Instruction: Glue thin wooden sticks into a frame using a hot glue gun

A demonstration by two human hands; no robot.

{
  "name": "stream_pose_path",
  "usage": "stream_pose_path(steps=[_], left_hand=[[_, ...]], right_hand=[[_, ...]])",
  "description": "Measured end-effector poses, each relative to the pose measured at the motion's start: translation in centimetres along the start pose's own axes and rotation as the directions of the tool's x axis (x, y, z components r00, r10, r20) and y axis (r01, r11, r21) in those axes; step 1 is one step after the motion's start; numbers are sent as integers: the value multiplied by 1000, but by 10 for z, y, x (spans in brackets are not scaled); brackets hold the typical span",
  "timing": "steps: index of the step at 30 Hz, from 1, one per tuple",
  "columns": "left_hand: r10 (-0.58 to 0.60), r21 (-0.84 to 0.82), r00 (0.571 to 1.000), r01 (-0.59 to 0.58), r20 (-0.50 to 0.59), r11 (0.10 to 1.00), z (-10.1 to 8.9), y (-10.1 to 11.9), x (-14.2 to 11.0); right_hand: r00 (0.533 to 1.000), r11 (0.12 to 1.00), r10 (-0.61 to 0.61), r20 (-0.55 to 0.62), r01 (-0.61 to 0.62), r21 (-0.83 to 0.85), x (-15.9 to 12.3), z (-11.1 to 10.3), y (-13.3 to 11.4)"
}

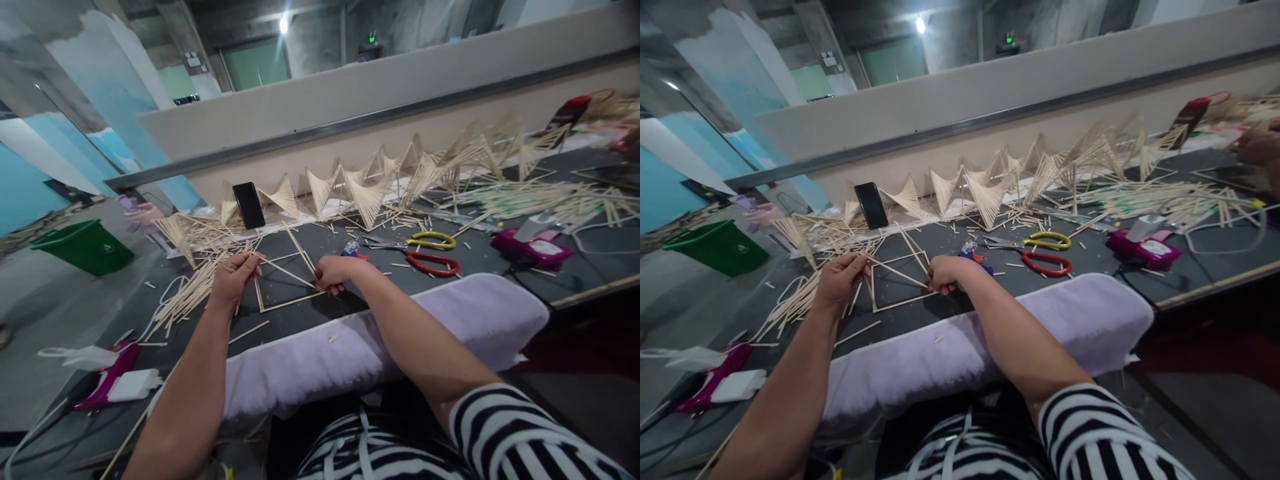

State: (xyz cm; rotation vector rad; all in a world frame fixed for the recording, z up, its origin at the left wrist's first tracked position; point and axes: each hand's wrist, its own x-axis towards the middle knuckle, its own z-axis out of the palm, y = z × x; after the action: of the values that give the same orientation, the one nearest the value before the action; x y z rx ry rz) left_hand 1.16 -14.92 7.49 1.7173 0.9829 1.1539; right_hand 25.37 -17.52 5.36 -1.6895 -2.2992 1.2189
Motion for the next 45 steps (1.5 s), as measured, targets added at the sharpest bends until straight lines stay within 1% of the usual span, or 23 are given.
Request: stream_pose_path(steps=[1,2,3,4,5,6,7,8,9,10,12,14,19,22,29,37,45], left_hand=[[0,-2,1000,0,0,1000,0,0,0],[1,-5,1000,-1,2,1000,0,0,1],[6,-7,1000,-6,2,1000,0,-1,1],[12,-5,1000,-12,4,1000,0,-1,1],[18,0,1000,-18,8,1000,0,-1,2],[23,6,1000,-24,13,1000,0,-1,2],[28,13,999,-28,18,1000,-1,-1,2],[32,19,999,-32,20,999,-1,-1,2],[33,22,999,-33,21,999,-1,-1,3],[32,22,999,-32,20,999,-2,-1,3],[30,15,999,-30,16,999,-3,-2,3],[32,5,999,-32,20,999,-3,-3,4],[50,24,997,-52,64,998,-1,-2,5],[69,53,994,-73,81,996,2,1,5],[59,52,994,-64,92,997,2,1,4],[53,25,996,-55,78,998,1,2,3],[38,-11,996,-37,84,999,1,1,3]], right_hand=[[1000,1000,3,-23,-3,7,-3,-3,0],[997,1000,7,-72,-5,20,-5,-6,-1],[989,999,8,-148,-2,40,-8,-7,-4],[967,997,9,-255,9,71,-9,-8,-8],[927,994,4,-376,36,100,-8,-6,-14],[871,990,-18,-490,84,113,-6,-3,-22],[812,986,-50,-582,135,103,-3,2,-30],[759,979,-119,-640,196,51,2,7,-37],[705,967,-212,-676,253,-39,7,14,-45],[668,951,-291,-685,279,-131,12,21,-51],[625,910,-414,-662,299,-287,22,31,-59],[603,885,-465,-648,296,-359,28,37,-61],[577,881,-473,-666,307,-359,29,36,-56],[569,887,-461,-681,306,-345,28,35,-55],[578,883,-469,-668,318,-344,27,35,-55],[600,887,-462,-654,300,-351,27,35,-56],[595,878,-479,-646,315,-361,29,35,-54]])
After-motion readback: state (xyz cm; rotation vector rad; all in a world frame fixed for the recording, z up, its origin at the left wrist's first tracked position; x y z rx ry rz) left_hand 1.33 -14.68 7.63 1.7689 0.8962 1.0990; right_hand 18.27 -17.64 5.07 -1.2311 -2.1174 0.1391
